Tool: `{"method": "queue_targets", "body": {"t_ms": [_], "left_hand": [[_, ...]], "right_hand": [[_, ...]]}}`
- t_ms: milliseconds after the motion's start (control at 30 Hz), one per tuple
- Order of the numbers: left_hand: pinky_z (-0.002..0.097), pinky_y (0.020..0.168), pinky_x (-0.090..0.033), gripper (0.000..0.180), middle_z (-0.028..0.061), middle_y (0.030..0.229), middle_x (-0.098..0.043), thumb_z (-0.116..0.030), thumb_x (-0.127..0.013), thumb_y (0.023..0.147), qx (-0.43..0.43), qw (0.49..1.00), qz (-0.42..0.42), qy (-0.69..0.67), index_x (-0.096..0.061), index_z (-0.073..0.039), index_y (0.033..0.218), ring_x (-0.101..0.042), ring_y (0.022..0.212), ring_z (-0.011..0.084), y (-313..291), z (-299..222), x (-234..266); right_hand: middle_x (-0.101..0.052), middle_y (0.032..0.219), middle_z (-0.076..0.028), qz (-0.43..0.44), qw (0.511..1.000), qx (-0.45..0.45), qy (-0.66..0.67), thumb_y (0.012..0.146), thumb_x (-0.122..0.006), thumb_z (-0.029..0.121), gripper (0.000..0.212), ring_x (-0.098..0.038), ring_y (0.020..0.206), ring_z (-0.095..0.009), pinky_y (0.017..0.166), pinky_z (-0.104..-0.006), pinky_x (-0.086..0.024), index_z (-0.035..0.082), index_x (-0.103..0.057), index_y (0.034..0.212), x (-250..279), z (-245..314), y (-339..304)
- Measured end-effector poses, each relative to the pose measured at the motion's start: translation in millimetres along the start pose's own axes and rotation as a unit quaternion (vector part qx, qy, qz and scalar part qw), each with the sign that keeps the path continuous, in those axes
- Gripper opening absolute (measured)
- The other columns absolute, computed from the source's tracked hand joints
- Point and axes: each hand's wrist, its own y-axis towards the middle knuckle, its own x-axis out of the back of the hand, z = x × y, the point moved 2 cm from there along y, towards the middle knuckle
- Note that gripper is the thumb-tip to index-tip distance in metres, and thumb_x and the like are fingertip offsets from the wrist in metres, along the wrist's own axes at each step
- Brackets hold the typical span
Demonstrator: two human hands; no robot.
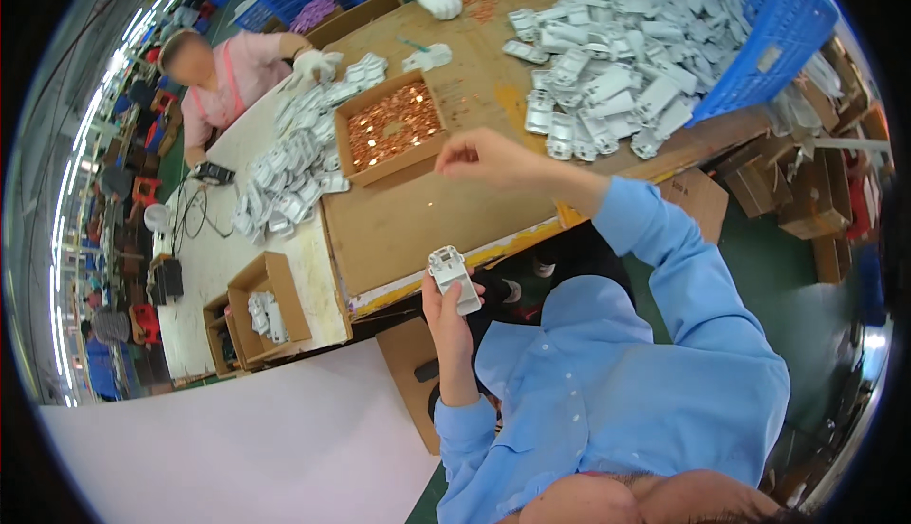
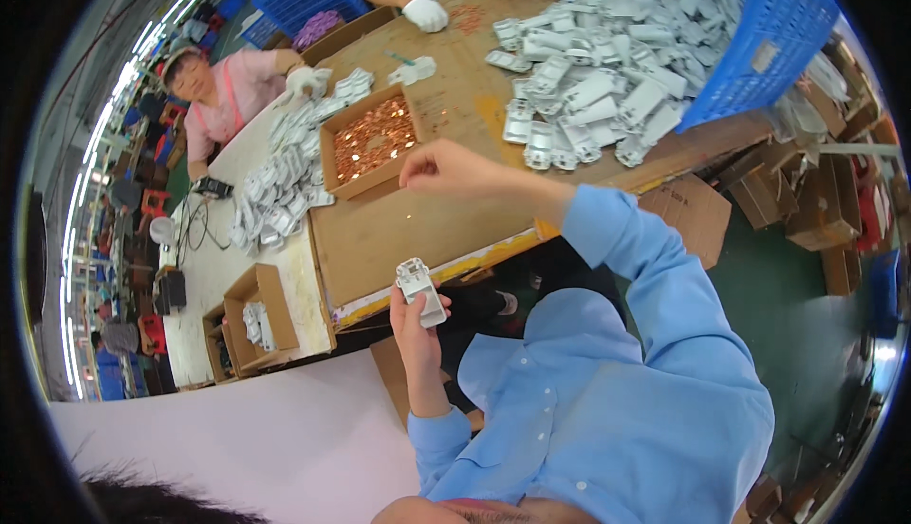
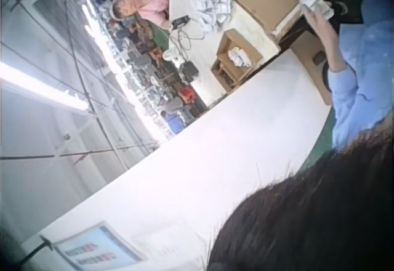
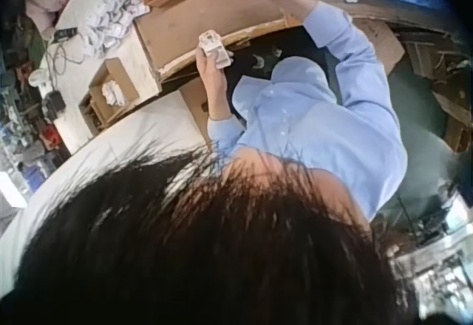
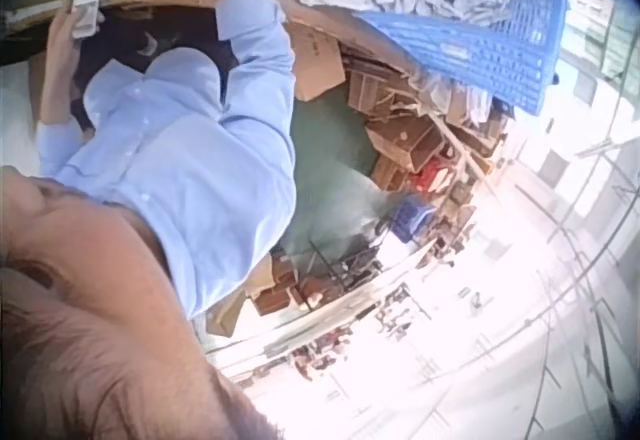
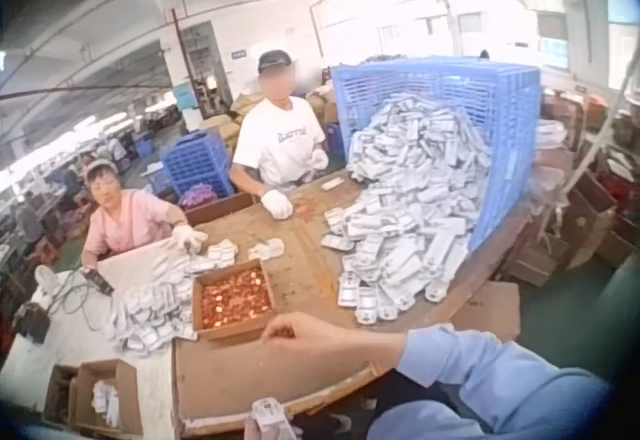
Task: Manually assemble small metal pins into plastic housings for electronic components on a production line.
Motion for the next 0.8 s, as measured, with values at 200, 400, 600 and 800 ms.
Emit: {"method": "queue_targets", "body": {"t_ms": [200,400,600,800], "left_hand": [[0.0300,0.078,-0.052,0.055,0.0164,0.119,-0.059,-0.006,-0.044,0.090,-0.018,0.998,0.059,0.021,-0.031,-0.004,0.144,-0.063,0.087,0.0192,13.9,1.3,-41.1],[0.0296,0.082,-0.050,0.061,0.0148,0.118,-0.058,-0.002,-0.041,0.090,-0.042,0.991,0.103,0.080,-0.021,-0.004,0.148,-0.060,0.091,0.0185,11.0,-5.3,-81.2],[0.0292,0.083,-0.049,0.054,0.0114,0.120,-0.055,-0.004,-0.040,0.091,-0.062,0.980,0.117,0.149,-0.029,-0.003,0.144,-0.059,0.094,0.0169,3.4,3.9,-92.2],[0.0304,0.102,-0.036,0.048,0.0101,0.128,-0.050,-0.002,-0.040,0.090,-0.055,0.974,0.136,0.175,-0.037,-0.001,0.138,-0.048,0.119,0.0179,-9.2,3.1,-100.2]], "right_hand": [[-0.065,0.084,-0.002,-0.082,0.982,-0.103,0.139,0.081,-0.070,0.005,0.013,-0.061,0.077,-0.007,0.073,-0.0232,-0.050,-0.001,-0.064,0.092,5.8,18.6,-95.3],[-0.067,0.088,-0.004,-0.121,0.980,-0.133,0.089,0.086,-0.066,0.004,0.012,-0.062,0.081,-0.008,0.075,-0.0237,-0.051,-0.002,-0.066,0.096,16.6,44.0,-132.9],[-0.063,0.088,-0.007,-0.123,0.990,-0.067,-0.026,0.086,-0.063,0.002,0.010,-0.062,0.079,-0.015,0.073,-0.0269,-0.052,-0.002,-0.064,0.096,-0.6,52.3,-144.9],[-0.053,0.087,-0.006,-0.142,0.979,-0.004,-0.145,0.084,-0.066,0.002,0.008,-0.056,0.073,-0.016,0.064,-0.0279,-0.048,0.001,-0.065,0.092,-8.3,44.4,-145.3]]}}
